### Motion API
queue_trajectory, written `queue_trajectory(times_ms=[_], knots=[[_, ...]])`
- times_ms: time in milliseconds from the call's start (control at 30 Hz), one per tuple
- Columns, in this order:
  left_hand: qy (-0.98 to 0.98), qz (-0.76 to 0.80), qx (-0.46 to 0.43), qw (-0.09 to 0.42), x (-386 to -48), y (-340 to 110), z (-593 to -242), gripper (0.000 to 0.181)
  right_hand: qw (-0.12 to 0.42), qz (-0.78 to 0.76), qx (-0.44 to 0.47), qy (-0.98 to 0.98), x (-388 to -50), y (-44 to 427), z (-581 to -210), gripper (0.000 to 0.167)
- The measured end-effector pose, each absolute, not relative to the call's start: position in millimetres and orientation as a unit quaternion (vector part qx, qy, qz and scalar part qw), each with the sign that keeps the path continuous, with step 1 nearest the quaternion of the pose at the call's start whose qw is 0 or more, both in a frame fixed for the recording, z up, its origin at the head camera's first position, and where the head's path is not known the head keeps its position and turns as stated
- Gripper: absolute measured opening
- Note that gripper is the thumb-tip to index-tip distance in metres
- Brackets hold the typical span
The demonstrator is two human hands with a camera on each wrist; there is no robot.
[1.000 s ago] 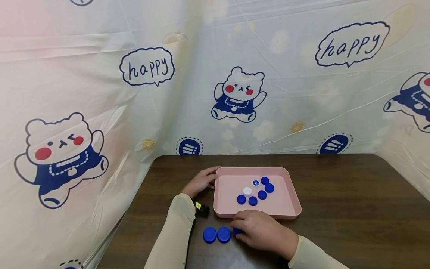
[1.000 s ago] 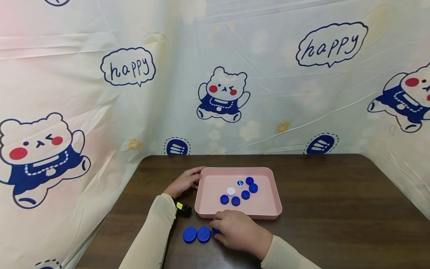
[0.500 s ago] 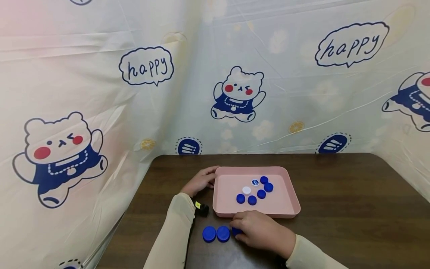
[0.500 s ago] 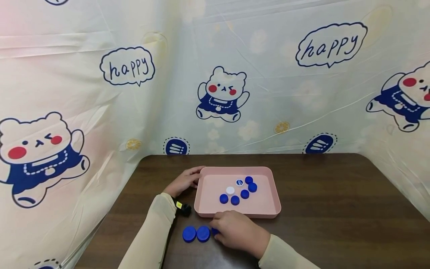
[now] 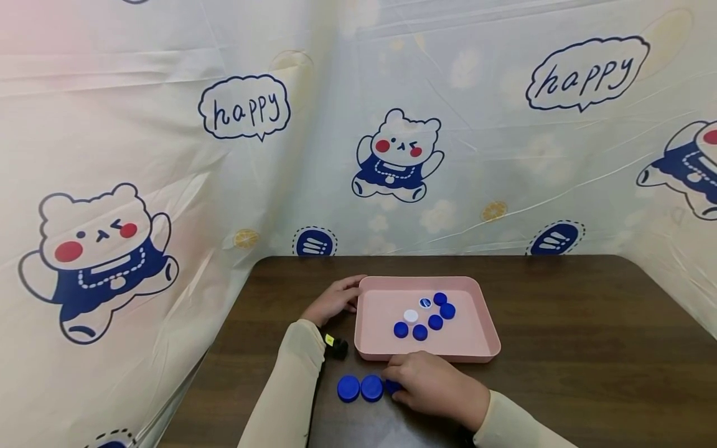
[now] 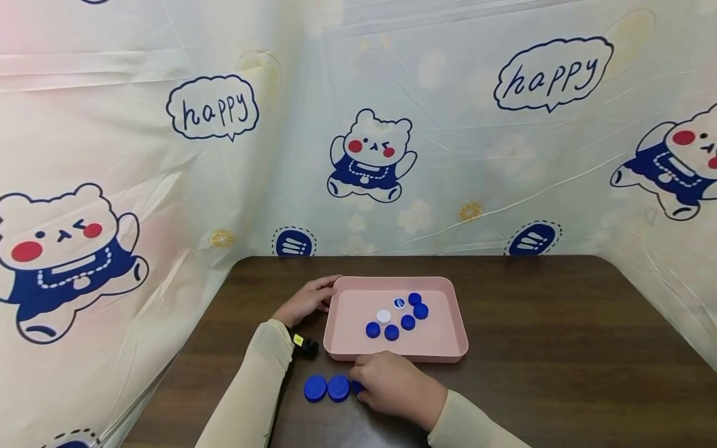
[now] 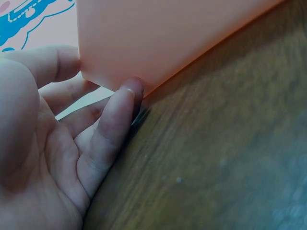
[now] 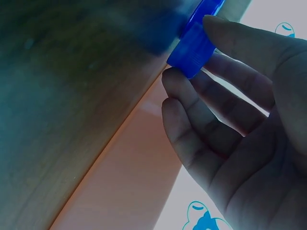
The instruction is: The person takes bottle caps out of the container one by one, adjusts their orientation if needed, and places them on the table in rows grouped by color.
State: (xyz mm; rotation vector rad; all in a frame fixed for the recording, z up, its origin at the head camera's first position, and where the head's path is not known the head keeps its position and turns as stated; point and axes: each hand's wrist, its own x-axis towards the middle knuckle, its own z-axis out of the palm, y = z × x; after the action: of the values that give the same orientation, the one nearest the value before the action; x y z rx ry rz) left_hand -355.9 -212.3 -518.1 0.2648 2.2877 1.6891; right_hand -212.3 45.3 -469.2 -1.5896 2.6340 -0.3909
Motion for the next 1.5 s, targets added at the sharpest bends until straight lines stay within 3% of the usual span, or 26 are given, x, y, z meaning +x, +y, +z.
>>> queue_trajectory(times_ms=[933, 1200, 1500], knots=[[0.790, 0.590, 0.090, 0.137, -355.0, -211.9, -519.0, 0.044, 0.027, -0.109, -0.509, 0.853, -211.4, 40.4, -469.1, 0.023], [0.787, 0.588, 0.097, 0.157, -353.9, -213.1, -512.4, 0.048, 0.028, -0.106, -0.512, 0.852, -212.0, 40.3, -469.2, 0.022], [0.789, 0.591, 0.091, 0.140, -355.4, -212.5, -518.4, 0.042, 0.031, -0.099, -0.509, 0.855, -211.6, 38.9, -470.2, 0.021]])
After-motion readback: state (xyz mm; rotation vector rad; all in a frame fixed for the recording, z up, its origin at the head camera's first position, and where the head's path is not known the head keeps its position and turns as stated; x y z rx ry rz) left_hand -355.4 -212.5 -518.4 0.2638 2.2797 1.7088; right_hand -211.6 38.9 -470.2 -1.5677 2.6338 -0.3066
